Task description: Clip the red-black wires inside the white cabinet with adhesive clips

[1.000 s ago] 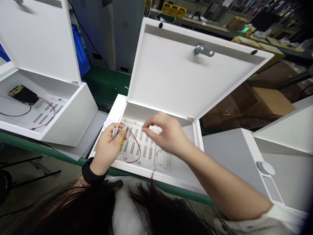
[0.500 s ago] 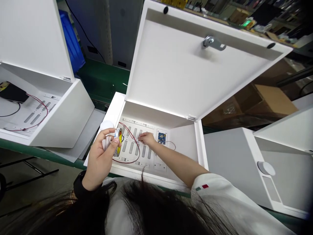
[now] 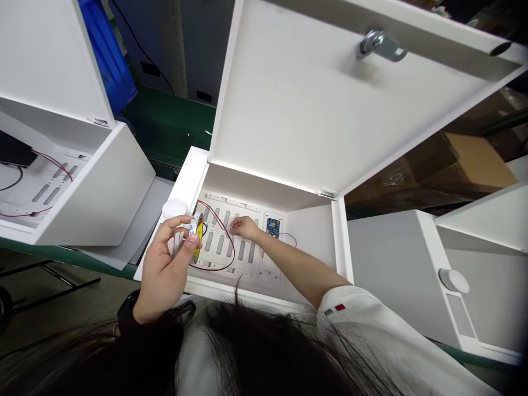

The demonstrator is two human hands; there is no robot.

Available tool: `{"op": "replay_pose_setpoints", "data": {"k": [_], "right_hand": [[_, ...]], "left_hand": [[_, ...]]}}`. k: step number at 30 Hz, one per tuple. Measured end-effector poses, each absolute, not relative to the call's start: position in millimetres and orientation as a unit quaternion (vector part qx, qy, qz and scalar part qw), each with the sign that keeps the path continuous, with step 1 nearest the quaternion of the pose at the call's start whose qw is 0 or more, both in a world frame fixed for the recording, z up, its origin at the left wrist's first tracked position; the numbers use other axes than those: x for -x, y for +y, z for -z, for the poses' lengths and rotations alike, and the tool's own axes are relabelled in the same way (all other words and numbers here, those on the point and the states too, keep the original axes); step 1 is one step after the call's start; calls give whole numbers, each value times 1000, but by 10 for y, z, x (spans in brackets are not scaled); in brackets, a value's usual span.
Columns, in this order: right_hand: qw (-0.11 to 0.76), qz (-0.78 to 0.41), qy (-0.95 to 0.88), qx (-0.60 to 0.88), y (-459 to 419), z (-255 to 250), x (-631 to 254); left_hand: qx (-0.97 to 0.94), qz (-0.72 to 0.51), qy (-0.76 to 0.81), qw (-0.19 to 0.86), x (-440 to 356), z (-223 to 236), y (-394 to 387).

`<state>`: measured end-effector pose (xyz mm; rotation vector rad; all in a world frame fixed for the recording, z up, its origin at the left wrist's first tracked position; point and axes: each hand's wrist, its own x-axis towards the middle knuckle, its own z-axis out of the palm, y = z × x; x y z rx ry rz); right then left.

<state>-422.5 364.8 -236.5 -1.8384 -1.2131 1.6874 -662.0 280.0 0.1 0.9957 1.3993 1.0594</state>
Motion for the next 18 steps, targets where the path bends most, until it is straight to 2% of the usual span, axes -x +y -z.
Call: {"op": "replay_pose_setpoints", "data": {"k": [9,18], "right_hand": [[142,-474,-547,675,3564,2439,4273],[144,-410,-578,690,3439,2432,4330]], "left_hand": [[-415,-456,584,529,6627,21,2787],[-412,-457,590,524,6627,22,2780]]}}
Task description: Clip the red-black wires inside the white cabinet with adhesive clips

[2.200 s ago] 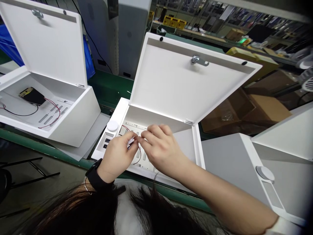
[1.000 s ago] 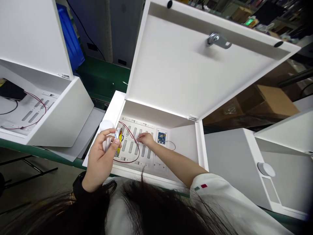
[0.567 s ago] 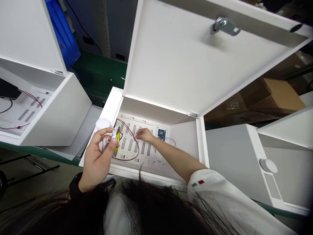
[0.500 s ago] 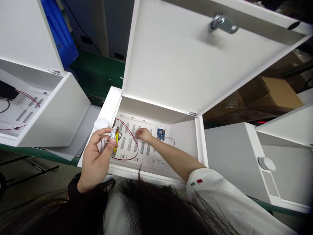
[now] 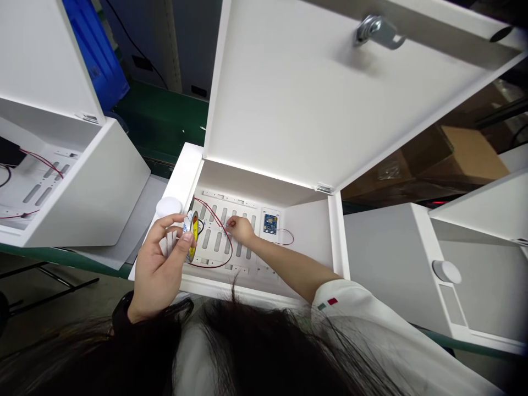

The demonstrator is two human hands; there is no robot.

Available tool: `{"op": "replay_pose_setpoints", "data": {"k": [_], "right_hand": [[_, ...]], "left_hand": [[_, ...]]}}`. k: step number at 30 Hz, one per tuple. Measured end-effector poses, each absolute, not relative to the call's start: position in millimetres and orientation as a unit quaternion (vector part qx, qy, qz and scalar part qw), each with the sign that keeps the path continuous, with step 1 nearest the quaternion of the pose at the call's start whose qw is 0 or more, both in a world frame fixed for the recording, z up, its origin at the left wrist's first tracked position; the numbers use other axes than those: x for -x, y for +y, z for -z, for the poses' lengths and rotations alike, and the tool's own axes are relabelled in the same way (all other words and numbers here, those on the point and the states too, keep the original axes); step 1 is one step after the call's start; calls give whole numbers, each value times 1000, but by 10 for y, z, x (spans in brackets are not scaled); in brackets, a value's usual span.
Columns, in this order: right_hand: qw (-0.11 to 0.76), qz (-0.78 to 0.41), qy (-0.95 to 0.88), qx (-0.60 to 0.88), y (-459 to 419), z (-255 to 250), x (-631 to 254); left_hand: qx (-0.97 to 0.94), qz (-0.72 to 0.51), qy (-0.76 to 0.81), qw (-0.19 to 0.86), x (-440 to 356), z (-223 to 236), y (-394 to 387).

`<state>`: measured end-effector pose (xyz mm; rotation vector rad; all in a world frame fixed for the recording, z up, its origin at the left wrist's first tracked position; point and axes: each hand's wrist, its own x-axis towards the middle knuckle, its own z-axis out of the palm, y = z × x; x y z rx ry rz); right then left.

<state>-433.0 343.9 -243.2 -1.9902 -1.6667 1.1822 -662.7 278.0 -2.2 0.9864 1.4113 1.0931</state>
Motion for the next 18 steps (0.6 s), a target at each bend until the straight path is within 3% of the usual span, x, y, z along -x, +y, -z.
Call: {"op": "replay_pose_setpoints", "data": {"k": [6,18], "right_hand": [[117,-343,-617,699,3358,2377,4411],[120,-325,-571,744,3481,2378,4315]], "left_hand": [[-410,-455,591,524,6618,5,2769],[-415,-464,585,519,6621,37,2775]]}}
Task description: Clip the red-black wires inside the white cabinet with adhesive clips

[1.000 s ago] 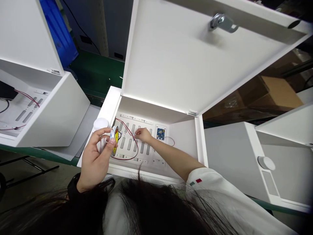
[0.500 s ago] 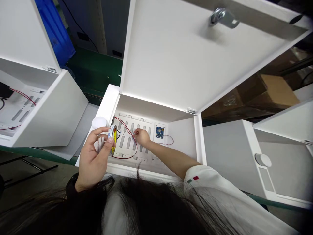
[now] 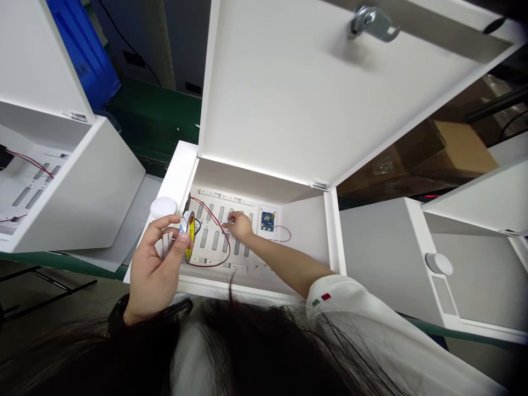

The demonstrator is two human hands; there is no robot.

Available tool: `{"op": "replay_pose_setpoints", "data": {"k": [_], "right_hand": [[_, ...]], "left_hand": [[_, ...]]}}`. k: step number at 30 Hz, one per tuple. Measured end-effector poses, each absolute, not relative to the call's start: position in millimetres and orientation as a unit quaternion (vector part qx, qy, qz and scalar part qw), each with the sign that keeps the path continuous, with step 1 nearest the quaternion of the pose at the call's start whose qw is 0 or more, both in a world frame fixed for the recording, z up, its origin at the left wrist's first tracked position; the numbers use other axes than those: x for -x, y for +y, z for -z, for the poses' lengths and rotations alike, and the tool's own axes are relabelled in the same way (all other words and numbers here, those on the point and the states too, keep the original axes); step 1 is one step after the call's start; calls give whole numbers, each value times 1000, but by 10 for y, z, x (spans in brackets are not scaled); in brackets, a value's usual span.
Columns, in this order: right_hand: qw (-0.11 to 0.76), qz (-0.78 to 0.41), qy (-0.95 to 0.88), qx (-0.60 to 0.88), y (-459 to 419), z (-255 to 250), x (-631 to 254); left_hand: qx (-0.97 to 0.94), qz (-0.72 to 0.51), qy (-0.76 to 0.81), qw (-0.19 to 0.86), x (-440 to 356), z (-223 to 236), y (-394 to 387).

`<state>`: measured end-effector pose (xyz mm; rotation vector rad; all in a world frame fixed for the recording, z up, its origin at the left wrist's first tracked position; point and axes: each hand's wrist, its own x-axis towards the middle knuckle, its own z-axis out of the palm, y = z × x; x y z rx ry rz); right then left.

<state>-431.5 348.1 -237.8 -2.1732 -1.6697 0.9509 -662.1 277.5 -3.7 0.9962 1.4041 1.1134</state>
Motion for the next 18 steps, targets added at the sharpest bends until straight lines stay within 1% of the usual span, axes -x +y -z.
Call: {"op": "replay_pose_setpoints", "data": {"k": [3,8,12,16,18], "right_hand": [[98,-322,-567,751,3513,2388,4309],[26,-277,-604,747,3502,2298,4354],[-41,-238,-654,717,3398,2144,4432],[-116,-248,-714,645,3295,1960,4481],[-147,-255,-708,642,3336,1805,4453]], "left_hand": [[-417,-458,592,516,6614,27,2774],[-415,-455,598,514,6606,15,2775],[-416,-452,594,520,6603,11,2783],[-427,-433,572,551,6634,-26,2805],[-445,-407,558,570,6667,-61,2817]]}}
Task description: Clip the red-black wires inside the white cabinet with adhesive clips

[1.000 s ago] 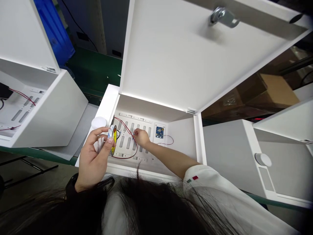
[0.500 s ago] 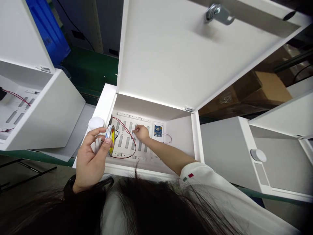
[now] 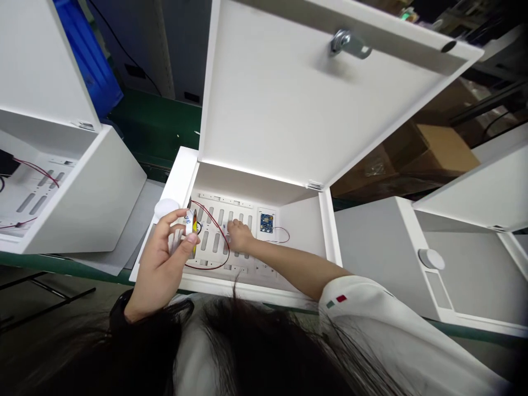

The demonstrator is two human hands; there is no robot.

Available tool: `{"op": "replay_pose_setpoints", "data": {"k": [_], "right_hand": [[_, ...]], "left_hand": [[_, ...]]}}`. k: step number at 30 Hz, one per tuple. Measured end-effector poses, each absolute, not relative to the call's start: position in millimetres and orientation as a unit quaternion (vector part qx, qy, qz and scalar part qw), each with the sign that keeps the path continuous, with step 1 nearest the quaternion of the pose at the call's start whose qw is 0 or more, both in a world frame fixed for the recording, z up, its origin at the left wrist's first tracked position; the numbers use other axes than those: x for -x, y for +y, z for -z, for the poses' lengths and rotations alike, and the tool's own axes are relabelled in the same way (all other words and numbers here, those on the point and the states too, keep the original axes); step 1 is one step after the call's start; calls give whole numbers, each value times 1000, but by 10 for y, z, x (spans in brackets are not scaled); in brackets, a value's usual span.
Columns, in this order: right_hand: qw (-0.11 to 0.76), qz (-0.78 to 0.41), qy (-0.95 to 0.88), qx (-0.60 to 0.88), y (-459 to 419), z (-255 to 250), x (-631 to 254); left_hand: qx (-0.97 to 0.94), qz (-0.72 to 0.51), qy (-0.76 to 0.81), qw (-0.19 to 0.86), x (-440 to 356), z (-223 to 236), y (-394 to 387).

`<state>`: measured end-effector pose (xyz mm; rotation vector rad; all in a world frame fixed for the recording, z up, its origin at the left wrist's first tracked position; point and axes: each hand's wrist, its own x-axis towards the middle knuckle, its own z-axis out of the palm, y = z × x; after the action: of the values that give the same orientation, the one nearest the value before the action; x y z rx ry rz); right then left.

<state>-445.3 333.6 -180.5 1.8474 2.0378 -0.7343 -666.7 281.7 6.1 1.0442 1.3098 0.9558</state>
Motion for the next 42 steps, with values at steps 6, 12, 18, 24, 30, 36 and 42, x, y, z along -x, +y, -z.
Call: {"op": "replay_pose_setpoints", "data": {"k": [6,12,18,24,30,36,42], "right_hand": [[-72,184,675,-711,3639,696,4254],[-223,79,890,-390,3234,-488,4489],[-119,-49,934,-335,2981,-552,4694],[-118,-62,929,-345,2962,-521,4663],[-169,-7,902,-398,2929,-536,4580],[-205,4,877,-435,2892,-583,4578],[-173,-55,903,-390,2898,-545,4640]], "left_hand": [[-572,-307,536,539,6733,-153,2818],[-663,-237,523,481,6643,-217,2834],[-742,-218,489,403,6539,-296,2833],[-736,-204,505,403,6554,-243,2831],[-632,-236,505,539,6579,-225,2872],[-660,-232,526,483,6515,-222,2880],[-723,-219,542,369,6453,-242,2888]]}}
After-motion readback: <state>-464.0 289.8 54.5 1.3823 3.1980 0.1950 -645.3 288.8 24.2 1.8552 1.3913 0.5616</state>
